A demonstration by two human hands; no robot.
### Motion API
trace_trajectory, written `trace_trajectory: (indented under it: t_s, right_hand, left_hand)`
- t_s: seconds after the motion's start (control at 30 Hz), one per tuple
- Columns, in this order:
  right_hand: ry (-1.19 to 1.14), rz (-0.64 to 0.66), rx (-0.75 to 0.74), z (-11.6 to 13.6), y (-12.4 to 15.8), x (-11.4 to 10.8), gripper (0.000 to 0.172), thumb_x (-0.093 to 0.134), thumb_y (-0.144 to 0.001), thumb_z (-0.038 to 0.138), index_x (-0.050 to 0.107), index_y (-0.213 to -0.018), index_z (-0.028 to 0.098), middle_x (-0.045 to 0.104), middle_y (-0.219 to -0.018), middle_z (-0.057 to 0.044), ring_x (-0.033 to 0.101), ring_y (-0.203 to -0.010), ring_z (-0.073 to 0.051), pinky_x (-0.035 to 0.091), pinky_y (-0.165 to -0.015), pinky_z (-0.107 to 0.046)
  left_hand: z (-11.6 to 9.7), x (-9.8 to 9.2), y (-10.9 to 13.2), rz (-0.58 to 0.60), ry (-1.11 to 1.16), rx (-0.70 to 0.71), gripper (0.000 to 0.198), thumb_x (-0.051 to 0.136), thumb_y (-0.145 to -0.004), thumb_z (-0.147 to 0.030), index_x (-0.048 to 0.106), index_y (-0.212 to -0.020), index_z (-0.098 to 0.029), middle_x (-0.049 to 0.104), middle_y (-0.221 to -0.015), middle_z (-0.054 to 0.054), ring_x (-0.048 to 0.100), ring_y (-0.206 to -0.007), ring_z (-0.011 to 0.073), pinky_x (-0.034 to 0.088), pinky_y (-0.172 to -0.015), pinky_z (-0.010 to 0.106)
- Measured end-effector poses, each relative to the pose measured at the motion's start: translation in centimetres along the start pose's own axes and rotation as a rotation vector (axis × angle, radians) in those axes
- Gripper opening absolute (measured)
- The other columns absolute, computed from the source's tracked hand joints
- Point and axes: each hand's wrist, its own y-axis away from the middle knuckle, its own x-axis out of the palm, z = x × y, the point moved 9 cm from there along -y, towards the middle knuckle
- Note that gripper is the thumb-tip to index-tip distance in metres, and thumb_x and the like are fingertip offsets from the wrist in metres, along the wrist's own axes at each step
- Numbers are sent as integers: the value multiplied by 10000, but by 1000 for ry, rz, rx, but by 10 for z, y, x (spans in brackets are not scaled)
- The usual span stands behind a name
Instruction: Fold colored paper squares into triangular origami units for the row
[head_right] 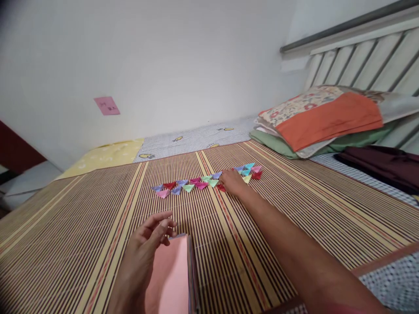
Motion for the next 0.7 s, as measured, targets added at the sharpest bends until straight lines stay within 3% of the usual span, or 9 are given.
trace_trajectory:
  t_s: [0.23, 0.7]
  right_hand:
    - [-33, 27, 36, -5, -1, -1, 324, 636, -990, 329, 618, -1271, 168, 638, -1282, -105, 663, -1077, -245, 573, -906, -454]
    - [-146, 120, 194, 0, -29, 4, 331, 636, -990, 331, 613, -1278, 169, 637, -1282, -105, 666, -1069, -243, 578, -895, -448]
  left_hand:
    - [-2, -4, 2, -17, -2, 7, 335, 734, -822, -436, 716, -1034, -177, 721, -863, 57, 637, -742, 181, 469, -630, 284]
    - [-4, -7, 2, -28, 9, 13, 327, 736, -823, -429, 727, -1025, -171, 711, -853, 60, 629, -723, 178, 466, -620, 286]
